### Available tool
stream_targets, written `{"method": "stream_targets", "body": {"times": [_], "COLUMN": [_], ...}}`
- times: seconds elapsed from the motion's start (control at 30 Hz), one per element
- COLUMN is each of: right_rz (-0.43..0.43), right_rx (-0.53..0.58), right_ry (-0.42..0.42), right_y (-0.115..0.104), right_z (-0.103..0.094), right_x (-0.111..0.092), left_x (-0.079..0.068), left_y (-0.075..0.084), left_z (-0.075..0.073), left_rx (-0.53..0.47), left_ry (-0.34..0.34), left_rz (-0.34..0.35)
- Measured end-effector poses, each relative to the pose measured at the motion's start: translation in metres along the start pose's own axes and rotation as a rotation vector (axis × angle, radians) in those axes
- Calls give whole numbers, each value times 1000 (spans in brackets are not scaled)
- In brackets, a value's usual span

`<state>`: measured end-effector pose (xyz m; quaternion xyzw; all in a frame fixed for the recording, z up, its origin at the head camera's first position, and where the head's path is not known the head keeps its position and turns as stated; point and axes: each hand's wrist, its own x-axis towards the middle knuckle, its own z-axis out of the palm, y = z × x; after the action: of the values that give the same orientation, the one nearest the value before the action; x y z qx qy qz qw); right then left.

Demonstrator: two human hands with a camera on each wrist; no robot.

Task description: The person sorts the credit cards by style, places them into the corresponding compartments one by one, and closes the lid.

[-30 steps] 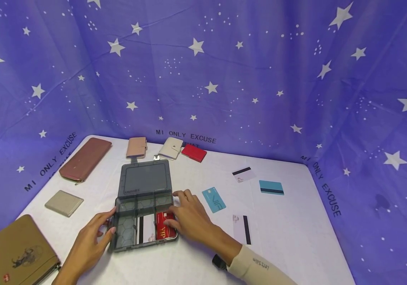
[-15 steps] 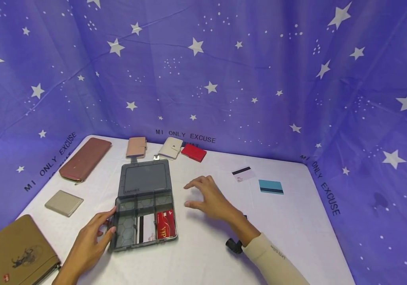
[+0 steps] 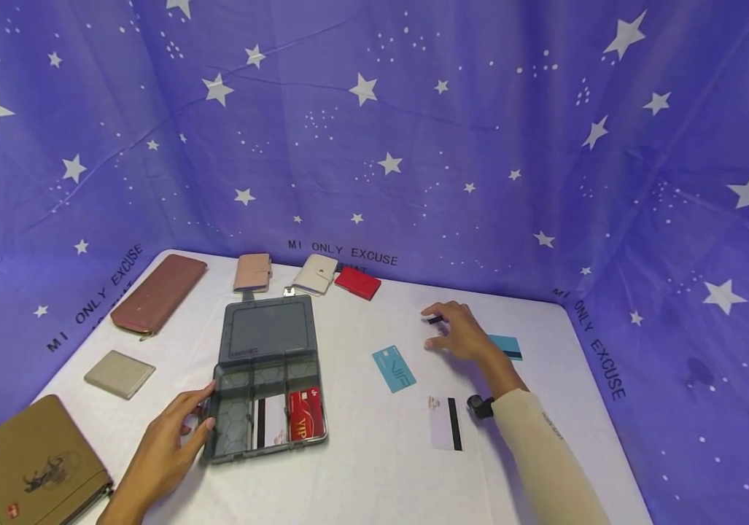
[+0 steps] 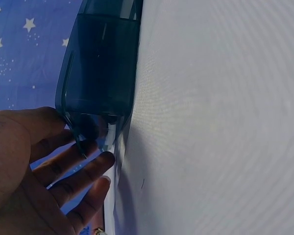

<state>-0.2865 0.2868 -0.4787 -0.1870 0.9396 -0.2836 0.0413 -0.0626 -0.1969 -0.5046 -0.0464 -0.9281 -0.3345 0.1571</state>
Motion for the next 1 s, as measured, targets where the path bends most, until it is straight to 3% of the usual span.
{"method": "stream_targets", "body": {"times": [0.23,0.47,0.67,1.0], "right_rz": [81,121,87,-90], "right_rx": [-106,-131,-65,57], "right_ry": [31,30,-31,48], "right_y": [26,23,1,-75], "right_z": [-12,-12,-1,19], "right_x": [5,13,14,9], "left_x": [0,0,0,0], "left_y": [0,2,2,2], "left_z": [0,-1,0,0], "left_rx": [-2,-1,4,4], "left_ry": [8,5,15,7], "left_rz": [6,-3,9,3]}}
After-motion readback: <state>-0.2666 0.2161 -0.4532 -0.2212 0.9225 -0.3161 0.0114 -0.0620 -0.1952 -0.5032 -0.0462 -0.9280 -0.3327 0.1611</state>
